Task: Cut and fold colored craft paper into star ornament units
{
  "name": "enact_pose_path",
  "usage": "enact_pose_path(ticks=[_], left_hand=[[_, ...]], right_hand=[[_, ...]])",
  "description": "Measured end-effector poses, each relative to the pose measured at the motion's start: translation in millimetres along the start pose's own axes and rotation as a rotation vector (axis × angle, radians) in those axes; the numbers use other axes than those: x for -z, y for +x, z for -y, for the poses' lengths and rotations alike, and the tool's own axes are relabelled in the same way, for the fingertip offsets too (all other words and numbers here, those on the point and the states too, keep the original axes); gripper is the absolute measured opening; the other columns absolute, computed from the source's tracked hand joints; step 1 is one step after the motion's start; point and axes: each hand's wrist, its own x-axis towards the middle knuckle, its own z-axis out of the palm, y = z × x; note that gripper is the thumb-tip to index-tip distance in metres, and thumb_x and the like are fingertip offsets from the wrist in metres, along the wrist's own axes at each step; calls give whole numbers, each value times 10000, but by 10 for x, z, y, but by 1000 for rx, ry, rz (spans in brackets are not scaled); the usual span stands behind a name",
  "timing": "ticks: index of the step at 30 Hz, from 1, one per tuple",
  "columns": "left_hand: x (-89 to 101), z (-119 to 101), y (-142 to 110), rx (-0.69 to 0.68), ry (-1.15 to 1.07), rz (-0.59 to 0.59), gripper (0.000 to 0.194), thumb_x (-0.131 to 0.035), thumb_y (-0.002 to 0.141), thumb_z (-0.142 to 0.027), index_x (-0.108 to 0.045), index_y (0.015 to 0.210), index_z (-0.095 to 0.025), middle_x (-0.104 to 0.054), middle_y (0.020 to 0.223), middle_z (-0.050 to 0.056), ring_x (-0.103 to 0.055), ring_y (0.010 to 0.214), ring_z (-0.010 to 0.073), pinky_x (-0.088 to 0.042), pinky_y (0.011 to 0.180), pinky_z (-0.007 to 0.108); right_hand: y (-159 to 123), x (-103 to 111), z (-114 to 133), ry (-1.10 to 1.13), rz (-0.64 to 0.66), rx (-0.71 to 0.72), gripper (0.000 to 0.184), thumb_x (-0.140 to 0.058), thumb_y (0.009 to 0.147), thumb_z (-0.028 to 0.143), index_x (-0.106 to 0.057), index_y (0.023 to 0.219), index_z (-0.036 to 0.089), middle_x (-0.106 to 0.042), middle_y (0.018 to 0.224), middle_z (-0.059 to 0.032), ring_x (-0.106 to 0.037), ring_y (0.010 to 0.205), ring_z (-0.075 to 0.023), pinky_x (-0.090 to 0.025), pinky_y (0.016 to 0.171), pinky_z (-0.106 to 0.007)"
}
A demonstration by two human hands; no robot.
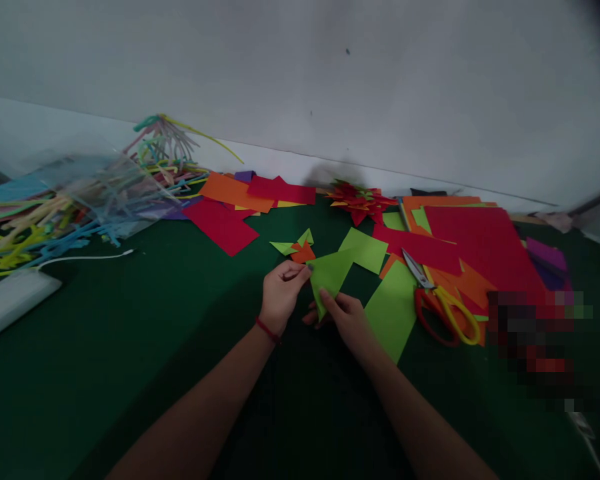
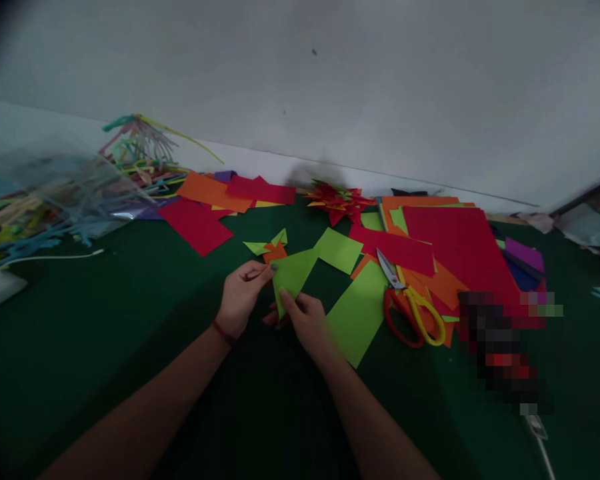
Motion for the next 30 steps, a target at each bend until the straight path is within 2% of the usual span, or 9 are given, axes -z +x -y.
enact_pose_path(ticks=[5,12,18,25,30], left_hand=[[-13,7,-10,-10,-4,-34,185,-682,652,-293,-590,661,-132,-606,603,-18,-557,578,98,-434,568,209],[-7,43,17,-24,-21,-115,177,-683,638,-289,-601,660,-133,-625,610,-11,-564,564,99,-429,554,203],[-8,40,32,-41,-40,-127,132,-664,653,-244,-596,654,-130,-619,598,-8,-556,553,93,-422,541,196],[-6,-18,45,-39,-45,-183,91,-642,651,-180,-577,618,-126,-534,484,-50,-490,473,63,-384,499,176],[19,-26,65,-72,-48,-197,82,-639,649,-179,-581,624,-126,-539,487,-48,-488,471,64,-388,509,183]], right_hand=[[4,-8,1,-10,-35,7,302,-551,765,443,-617,702,155,-684,585,-39,-634,542,-153,-482,534,-263],[26,-11,-44,15,10,7,247,-609,735,387,-610,779,144,-693,646,-45,-637,564,-145,-498,537,-258],[15,-10,-61,-87,-20,-22,253,-556,772,415,-579,745,165,-589,426,25,-531,364,-103,-416,396,-212],[12,-23,-54,-112,9,39,198,-571,774,375,-540,738,183,-620,527,26,-580,490,-107,-449,513,-229],[-9,-26,-48,-127,44,15,250,-573,765,403,-486,678,185,-643,537,10,-580,472,-110,-408,453,-218]])
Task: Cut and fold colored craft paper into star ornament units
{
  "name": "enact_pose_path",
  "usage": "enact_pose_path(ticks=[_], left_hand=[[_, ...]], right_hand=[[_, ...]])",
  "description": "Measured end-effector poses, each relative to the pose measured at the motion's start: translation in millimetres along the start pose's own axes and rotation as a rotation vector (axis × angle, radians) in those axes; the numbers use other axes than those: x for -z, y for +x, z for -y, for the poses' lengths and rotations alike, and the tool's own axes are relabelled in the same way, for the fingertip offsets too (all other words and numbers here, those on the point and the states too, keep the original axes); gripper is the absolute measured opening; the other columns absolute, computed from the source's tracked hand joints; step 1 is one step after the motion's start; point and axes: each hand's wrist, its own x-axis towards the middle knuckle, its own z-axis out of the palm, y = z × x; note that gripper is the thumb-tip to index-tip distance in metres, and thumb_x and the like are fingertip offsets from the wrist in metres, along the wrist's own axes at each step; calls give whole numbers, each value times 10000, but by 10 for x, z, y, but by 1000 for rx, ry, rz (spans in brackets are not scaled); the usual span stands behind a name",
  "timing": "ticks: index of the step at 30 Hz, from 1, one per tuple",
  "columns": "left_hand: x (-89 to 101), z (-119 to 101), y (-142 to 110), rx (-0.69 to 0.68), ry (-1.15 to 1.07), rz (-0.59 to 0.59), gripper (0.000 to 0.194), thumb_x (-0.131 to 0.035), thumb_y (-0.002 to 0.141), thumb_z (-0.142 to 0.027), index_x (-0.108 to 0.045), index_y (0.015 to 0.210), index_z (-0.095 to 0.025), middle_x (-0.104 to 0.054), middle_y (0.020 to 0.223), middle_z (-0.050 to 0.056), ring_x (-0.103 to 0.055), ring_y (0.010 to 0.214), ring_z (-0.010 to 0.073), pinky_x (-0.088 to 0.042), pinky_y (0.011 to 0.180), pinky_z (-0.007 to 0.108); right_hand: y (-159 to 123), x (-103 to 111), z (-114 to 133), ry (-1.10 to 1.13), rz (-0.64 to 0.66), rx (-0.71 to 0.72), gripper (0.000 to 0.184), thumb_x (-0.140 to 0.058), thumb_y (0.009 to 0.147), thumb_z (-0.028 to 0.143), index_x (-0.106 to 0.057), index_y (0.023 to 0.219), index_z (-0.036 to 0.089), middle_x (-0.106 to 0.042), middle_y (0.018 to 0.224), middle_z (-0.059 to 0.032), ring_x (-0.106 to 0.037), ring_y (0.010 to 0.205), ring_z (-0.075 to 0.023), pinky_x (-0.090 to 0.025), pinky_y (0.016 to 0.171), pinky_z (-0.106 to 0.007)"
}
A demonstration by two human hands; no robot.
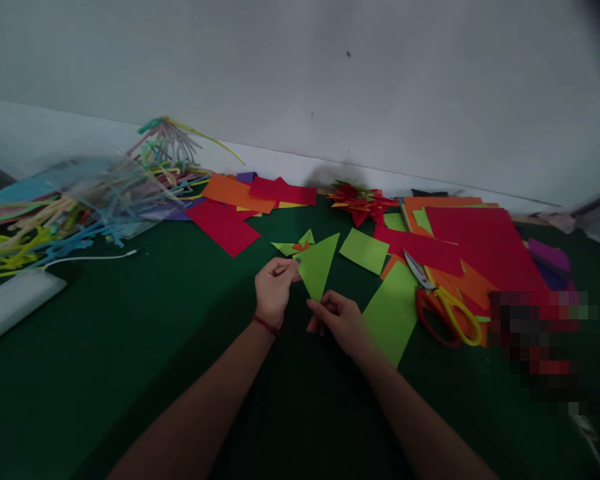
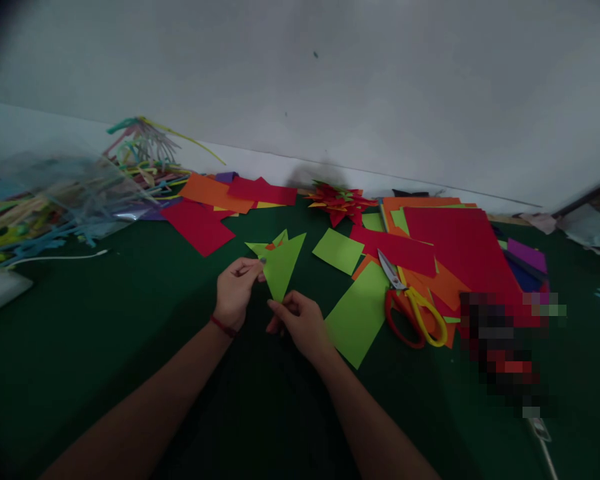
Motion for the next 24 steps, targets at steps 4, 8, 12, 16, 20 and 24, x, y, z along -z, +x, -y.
enact_pose_path(ticks=[4,8,12,16,20,24], left_hand=[[10,1,5,0,-12,6,85,-641,644,-184,-580,621,-129,-538,491,-47,-488,471,67,-396,517,192],[7,-7,-3,9,-11,9,82,-637,649,-182,-581,624,-128,-539,494,-45,-485,469,65,-390,510,188],[5,-15,-9,-6,-11,12,80,-638,655,-183,-586,630,-128,-541,488,-46,-485,473,64,-386,512,183],[11,-18,-9,-3,-6,4,77,-641,654,-178,-588,624,-131,-544,493,-47,-491,477,64,-392,520,183],[15,-17,-7,-4,-14,18,91,-640,666,-190,-585,620,-133,-540,498,-45,-490,477,65,-402,526,188],[8,-29,-25,10,-6,63,105,-641,678,-216,-587,635,-137,-562,531,-33,-507,499,72,-411,527,192]], right_hand=[[-15,-1,24,-52,-2,-8,273,-547,778,429,-469,675,188,-642,525,3,-570,449,-110,-397,433,-218],[-12,4,29,-87,0,-20,277,-538,780,440,-472,682,190,-653,543,0,-578,461,-113,-409,435,-220],[-7,10,24,-75,-7,-31,279,-549,769,439,-467,670,191,-654,536,0,-580,451,-111,-415,430,-219],[-9,2,17,-37,-5,-41,277,-584,745,423,-467,659,187,-674,575,-17,-602,473,-120,-435,432,-222],[-14,-7,27,-46,-14,-60,272,-590,749,410,-471,658,182,-680,583,-23,-595,461,-117,-440,421,-218],[-29,95,101,-124,28,-41,270,-595,744,420,-526,671,169,-687,641,-36,-610,526,-124,-458,463,-226]])
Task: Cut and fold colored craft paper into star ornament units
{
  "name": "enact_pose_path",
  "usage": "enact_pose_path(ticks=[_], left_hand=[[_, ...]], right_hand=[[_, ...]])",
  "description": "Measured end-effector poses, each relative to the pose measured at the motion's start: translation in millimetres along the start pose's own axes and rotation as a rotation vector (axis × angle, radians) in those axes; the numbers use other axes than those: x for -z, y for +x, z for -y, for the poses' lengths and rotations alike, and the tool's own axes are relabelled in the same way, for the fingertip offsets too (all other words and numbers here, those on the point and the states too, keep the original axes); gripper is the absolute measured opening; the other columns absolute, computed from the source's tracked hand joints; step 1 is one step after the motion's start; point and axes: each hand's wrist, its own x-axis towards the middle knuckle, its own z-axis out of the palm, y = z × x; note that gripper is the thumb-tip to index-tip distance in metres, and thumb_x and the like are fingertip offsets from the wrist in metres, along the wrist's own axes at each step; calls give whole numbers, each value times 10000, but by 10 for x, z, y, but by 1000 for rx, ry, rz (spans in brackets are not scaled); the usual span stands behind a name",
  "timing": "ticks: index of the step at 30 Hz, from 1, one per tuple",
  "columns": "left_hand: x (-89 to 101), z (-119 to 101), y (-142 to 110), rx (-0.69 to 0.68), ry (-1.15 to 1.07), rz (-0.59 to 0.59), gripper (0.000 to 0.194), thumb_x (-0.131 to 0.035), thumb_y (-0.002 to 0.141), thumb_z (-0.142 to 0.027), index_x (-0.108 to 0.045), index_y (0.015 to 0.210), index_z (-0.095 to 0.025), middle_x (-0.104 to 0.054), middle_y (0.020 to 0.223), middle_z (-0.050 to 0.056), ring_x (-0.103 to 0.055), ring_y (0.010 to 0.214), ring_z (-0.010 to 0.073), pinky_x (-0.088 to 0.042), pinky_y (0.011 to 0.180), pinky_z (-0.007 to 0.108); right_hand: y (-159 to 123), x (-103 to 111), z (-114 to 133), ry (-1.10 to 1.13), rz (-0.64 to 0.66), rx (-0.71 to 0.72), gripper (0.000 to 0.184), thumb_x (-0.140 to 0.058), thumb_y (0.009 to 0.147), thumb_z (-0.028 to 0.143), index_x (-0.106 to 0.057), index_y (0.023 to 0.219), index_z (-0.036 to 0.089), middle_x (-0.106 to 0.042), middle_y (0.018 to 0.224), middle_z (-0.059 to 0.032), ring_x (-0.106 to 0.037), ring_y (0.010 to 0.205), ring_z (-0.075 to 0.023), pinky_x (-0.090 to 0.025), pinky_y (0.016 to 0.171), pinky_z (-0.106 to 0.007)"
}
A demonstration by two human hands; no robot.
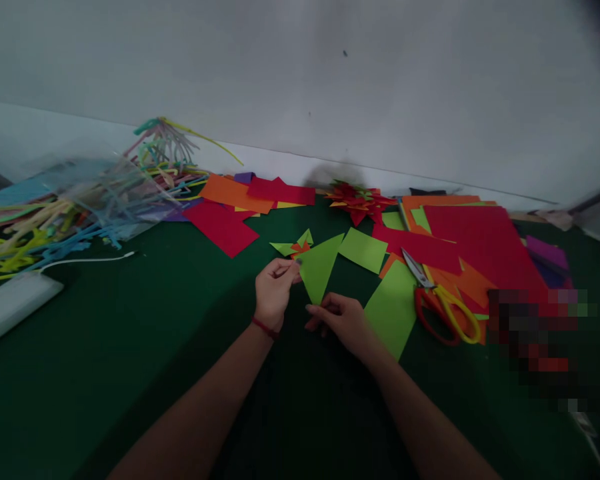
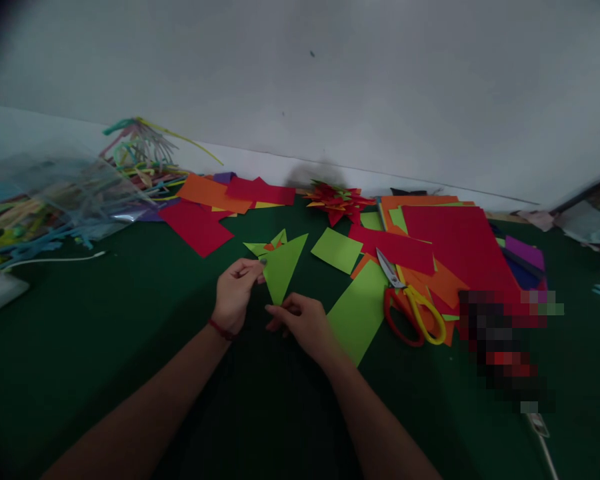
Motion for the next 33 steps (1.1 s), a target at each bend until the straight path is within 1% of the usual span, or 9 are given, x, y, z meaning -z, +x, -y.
enact_pose_path(ticks=[2,4,5,8,10,17,22,29,33], left_hand=[[-14,-14,-32,-8,47,50,114,-645,685,-237,-596,657,-139,-585,569,-21,-526,531,80,-413,529,190],[-36,-31,-82,-20,114,112,119,-653,683,-252,-612,673,-141,-591,578,-14,-537,549,88,-414,524,189],[-48,-40,-112,-17,147,150,117,-658,679,-255,-620,680,-143,-592,577,-12,-542,551,93,-416,521,192],[-83,-72,-196,19,213,259,107,-665,670,-256,-634,676,-154,-612,596,3,-561,562,109,-428,517,205],[-93,-91,-229,25,242,294,98,-665,670,-256,-637,672,-162,-629,625,13,-570,578,116,-431,516,207],[-78,-97,-218,-21,274,278,82,-658,680,-246,-633,662,-169,-608,577,-6,-537,513,98,-400,464,192],[-80,-90,-224,-2,247,288,82,-661,678,-242,-626,654,-172,-603,573,-7,-530,515,93,-396,470,188],[-83,-106,-220,-8,243,290,61,-664,674,-220,-633,649,-175,-595,567,-10,-527,515,95,-399,473,193],[-86,-98,-210,-14,235,286,15,-660,675,-197,-654,672,-184,-610,589,-2,-542,535,105,-412,488,205]], right_hand=[[-13,117,40,-27,1,12,271,-562,764,435,-579,752,165,-682,687,-38,-622,593,-141,-464,478,-234],[-24,246,70,-17,-105,36,281,-554,767,443,-596,862,181,-669,743,-33,-620,624,-151,-462,470,-239],[-28,305,79,5,-169,34,288,-554,768,442,-600,906,194,-667,822,-40,-618,655,-151,-472,497,-247],[-33,422,85,53,-334,-6,306,-602,718,465,-617,864,197,-662,856,-53,-597,617,-154,-472,490,-266],[-30,445,81,71,-383,0,314,-632,685,472,-620,802,181,-662,818,-61,-577,581,-153,-456,463,-268],[-26,409,61,78,-430,42,290,-660,661,460,-633,754,186,-649,713,-29,-526,523,-130,-425,458,-261],[-38,418,65,58,-445,26,300,-653,668,464,-638,767,182,-660,751,-51,-545,550,-145,-434,463,-269],[-42,433,94,69,-426,8,285,-666,660,450,-640,755,183,-638,674,-30,-542,544,-143,-438,478,-271],[-31,443,79,61,-430,22,267,-668,655,448,-634,697,187,-614,616,-15,-521,513,-138,-420,464,-272]])
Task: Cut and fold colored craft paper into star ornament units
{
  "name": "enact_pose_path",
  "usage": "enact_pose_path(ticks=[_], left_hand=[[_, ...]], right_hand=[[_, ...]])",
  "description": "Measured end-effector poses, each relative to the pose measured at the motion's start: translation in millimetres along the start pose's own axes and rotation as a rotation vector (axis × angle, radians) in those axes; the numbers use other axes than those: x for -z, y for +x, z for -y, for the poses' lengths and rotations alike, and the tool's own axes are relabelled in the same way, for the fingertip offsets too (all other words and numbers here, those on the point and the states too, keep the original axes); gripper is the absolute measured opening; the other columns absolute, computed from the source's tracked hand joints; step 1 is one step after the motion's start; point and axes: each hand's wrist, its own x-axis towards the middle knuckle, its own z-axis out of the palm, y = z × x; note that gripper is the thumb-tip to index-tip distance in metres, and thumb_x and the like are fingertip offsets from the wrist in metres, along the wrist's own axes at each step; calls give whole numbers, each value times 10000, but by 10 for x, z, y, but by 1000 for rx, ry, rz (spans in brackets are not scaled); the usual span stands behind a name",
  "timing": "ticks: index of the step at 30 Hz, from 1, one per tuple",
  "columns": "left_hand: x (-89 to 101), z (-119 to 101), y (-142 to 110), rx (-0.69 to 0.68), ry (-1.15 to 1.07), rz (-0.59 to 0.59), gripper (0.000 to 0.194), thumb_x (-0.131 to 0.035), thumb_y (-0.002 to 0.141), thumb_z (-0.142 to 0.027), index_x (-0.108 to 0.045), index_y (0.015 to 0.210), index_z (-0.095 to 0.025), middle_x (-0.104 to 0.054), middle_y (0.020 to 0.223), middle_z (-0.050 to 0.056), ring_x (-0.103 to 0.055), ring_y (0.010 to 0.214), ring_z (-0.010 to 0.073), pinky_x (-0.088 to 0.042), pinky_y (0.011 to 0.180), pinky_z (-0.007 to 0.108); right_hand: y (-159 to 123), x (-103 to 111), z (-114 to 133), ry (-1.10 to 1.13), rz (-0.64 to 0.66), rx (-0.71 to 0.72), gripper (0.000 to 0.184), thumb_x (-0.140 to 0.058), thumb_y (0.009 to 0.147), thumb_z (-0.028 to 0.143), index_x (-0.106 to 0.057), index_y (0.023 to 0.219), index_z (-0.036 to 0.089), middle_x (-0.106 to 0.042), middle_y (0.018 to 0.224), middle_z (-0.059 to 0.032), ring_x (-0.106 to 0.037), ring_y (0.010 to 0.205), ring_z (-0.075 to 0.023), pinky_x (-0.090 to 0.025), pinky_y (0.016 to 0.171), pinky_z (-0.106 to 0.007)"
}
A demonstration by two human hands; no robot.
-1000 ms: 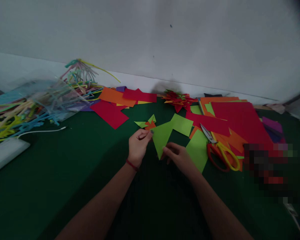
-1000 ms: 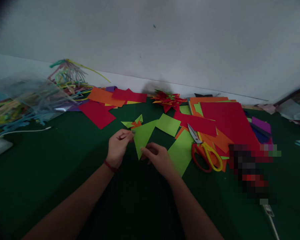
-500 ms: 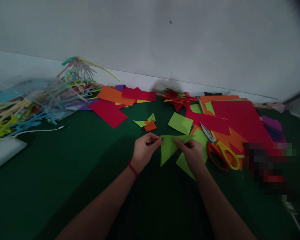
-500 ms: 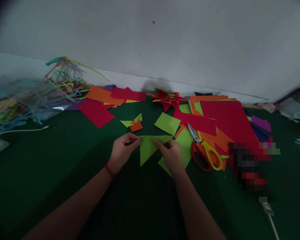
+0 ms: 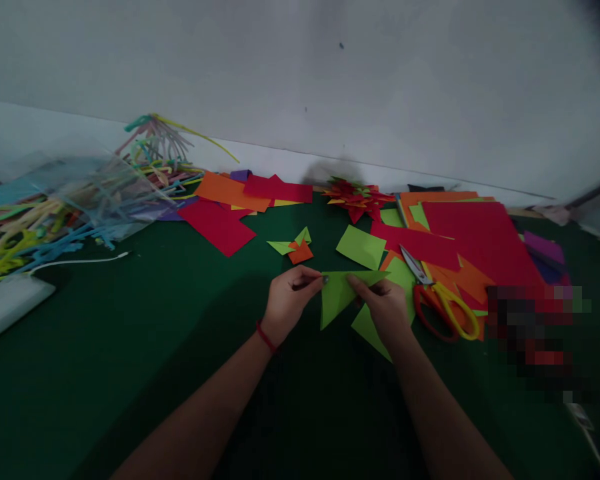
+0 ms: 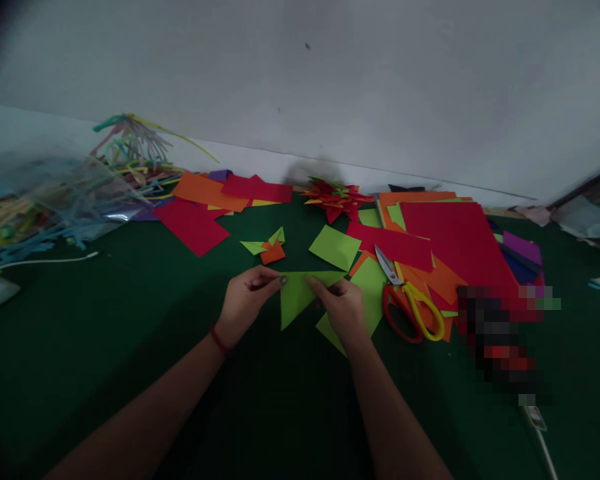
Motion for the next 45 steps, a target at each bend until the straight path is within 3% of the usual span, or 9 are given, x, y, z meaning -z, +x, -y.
enact_pose_path(ticks=[10,24,30,39,42,45], left_hand=[[7,-12,5,13,7,16,32,-659,680,-208,-663,705,-187,-639,634,12,-570,573,116,-430,512,211],[14,33,7,-7,39,27,42,-638,696,-223,-643,703,-182,-638,646,17,-576,591,123,-436,517,212],[18,10,-1,-9,50,43,57,-641,697,-236,-639,694,-179,-623,638,12,-559,575,115,-424,505,207],[33,67,30,-6,52,52,76,-640,701,-243,-620,695,-170,-598,615,-6,-538,562,96,-405,500,188],[38,70,42,18,58,68,96,-637,706,-261,-616,711,-167,-599,630,-13,-536,572,88,-400,505,179],[38,55,44,18,74,60,120,-638,701,-282,-613,705,-165,-585,604,-23,-522,548,85,-395,495,183]], right_hand=[[-19,-5,76,-21,-4,-68,292,-678,635,458,-640,716,180,-627,652,-27,-546,540,-145,-447,508,-293],[1,-3,-14,-29,-31,-34,279,-674,646,454,-641,725,189,-637,660,-29,-559,547,-154,-447,488,-286],[1,-23,6,4,-24,-98,284,-692,636,427,-618,766,186,-660,786,-54,-593,617,-174,-483,521,-304],[39,39,8,2,-70,-71,298,-675,643,455,-607,757,188,-604,656,-14,-563,596,-165,-456,516,-295],[64,65,-5,17,-151,11,291,-685,629,452,-582,642,180,-528,542,26,-507,505,-128,-430,486,-272],[81,85,-3,98,-180,91,265,-685,639,424,-583,622,181,-538,572,30,-474,487,-106,-410,468,-248]])
